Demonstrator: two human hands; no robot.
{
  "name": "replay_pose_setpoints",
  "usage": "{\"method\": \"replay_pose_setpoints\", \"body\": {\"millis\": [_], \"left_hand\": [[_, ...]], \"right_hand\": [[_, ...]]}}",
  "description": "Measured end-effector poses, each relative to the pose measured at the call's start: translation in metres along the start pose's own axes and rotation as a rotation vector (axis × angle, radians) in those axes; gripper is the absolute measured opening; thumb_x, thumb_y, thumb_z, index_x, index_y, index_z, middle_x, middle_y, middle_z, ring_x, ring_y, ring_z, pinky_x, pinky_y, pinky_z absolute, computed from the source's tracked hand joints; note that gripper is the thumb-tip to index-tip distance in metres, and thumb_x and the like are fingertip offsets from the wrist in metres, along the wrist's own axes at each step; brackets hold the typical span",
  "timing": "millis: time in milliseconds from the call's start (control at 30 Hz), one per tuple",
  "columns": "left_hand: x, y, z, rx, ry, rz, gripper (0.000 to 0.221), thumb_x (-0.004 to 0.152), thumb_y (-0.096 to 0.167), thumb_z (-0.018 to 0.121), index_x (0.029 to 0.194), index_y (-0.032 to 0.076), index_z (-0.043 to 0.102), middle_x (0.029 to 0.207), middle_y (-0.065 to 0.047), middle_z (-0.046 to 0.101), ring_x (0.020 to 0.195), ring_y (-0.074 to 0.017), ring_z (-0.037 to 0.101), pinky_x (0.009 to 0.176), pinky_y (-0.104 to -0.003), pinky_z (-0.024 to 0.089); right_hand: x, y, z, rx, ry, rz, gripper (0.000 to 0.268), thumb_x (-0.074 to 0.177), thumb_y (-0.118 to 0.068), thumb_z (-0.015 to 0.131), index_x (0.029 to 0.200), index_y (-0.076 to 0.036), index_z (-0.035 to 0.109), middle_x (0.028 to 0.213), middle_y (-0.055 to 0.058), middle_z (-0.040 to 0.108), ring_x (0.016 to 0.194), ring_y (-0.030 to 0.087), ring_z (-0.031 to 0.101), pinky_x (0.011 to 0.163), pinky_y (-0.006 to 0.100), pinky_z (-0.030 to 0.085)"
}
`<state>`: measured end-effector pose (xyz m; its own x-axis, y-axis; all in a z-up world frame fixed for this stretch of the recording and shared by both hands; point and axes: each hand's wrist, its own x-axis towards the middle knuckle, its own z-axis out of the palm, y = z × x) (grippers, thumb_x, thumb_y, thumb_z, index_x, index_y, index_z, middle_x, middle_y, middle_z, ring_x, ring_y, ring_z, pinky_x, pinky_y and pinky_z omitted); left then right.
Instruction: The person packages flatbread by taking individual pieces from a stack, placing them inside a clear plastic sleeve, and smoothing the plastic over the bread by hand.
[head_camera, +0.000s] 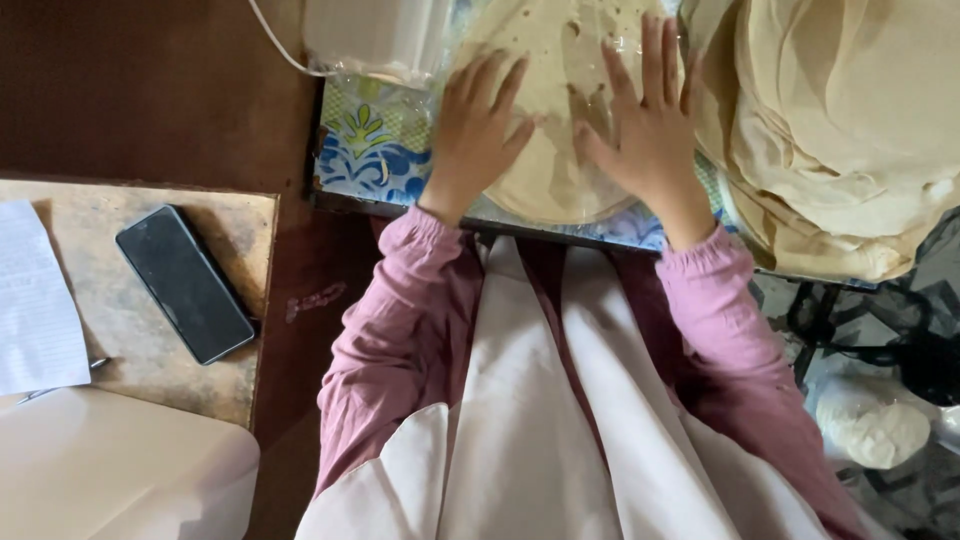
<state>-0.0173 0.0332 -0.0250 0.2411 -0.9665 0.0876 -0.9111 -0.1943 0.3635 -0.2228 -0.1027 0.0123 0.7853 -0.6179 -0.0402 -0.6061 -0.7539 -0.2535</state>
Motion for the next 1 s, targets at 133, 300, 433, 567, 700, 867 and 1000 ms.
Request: {"method": "replay_pose_setpoints", "body": {"millis": [133,300,433,567,700,867,1000], "left_hand": [[-0.02,-0.008,-0.005,0.085,0.032,0.001,0.104,0.085,0.071,0.072,0.154,0.003,0.034,0.159,-0.026,0.022,0.148,-0.0413,0.023,0.118,-0.059,0.019],[-0.042,-0.025,0.008,-0.05,0.223,0.085,0.07,0.108,0.028,0.066,0.164,0.003,0.031,0.171,-0.02,0.024,0.158,-0.0372,0.027,0.13,-0.048,0.031],[-0.067,-0.049,0.015,-0.056,0.307,0.096,0.045,0.107,0.014,0.064,0.15,0.007,0.054,0.155,-0.014,0.049,0.144,-0.0317,0.048,0.123,-0.045,0.041],[-0.088,-0.06,-0.003,-0.226,0.407,-0.069,0.022,0.108,0.009,0.061,0.128,0.008,0.068,0.125,-0.011,0.063,0.12,-0.0308,0.059,0.108,-0.043,0.049],[-0.089,-0.059,-0.011,-0.243,0.451,-0.083,0.021,0.104,0.022,0.073,0.122,0.012,0.07,0.12,-0.006,0.064,0.116,-0.0303,0.056,0.108,-0.047,0.046],[-0.086,-0.041,-0.026,-0.152,0.423,-0.045,0.035,0.091,0.037,0.084,0.119,0.018,0.075,0.122,-0.004,0.062,0.119,-0.0304,0.052,0.107,-0.049,0.041],[-0.087,-0.044,-0.028,-0.166,0.387,-0.032,0.038,0.089,0.041,0.085,0.119,0.02,0.076,0.124,-0.002,0.06,0.121,-0.0302,0.051,0.108,-0.049,0.041]], "right_hand": [[-0.018,0.012,0.011,0.021,-0.04,-0.005,0.083,0.107,-0.066,0.045,0.171,-0.016,0.03,0.174,0.024,0.002,0.161,0.042,-0.002,0.13,0.061,-0.002],[-0.035,0.057,0.041,-0.034,0.107,0.03,0.073,0.112,-0.054,0.05,0.169,-0.011,0.038,0.175,0.025,0.009,0.163,0.046,0.005,0.13,0.063,-0.001],[-0.041,0.085,-0.011,0.019,0.272,0.264,0.037,0.1,-0.016,0.047,0.136,-0.01,0.056,0.171,0.026,0.018,0.161,0.043,0.016,0.124,0.068,-0.002],[-0.043,0.141,-0.057,-0.034,0.392,0.248,0.06,0.109,-0.025,0.053,0.16,0.0,0.038,0.167,0.034,0.023,0.156,0.049,0.018,0.124,0.066,0.005],[-0.033,0.159,-0.072,-0.093,0.422,0.137,0.052,0.113,-0.018,0.052,0.162,-0.002,0.04,0.162,0.032,0.034,0.15,0.047,0.028,0.121,0.062,0.014],[-0.03,0.206,-0.049,-0.016,0.682,0.226,0.035,0.108,0.002,0.046,0.142,0.001,0.053,0.141,0.028,0.055,0.13,0.04,0.053,0.108,0.06,0.032],[-0.074,0.152,-0.1,0.16,0.826,0.313,0.019,0.115,0.001,0.042,0.118,0.011,0.058,0.115,0.027,0.066,0.104,0.036,0.066,0.088,0.048,0.052]]}}
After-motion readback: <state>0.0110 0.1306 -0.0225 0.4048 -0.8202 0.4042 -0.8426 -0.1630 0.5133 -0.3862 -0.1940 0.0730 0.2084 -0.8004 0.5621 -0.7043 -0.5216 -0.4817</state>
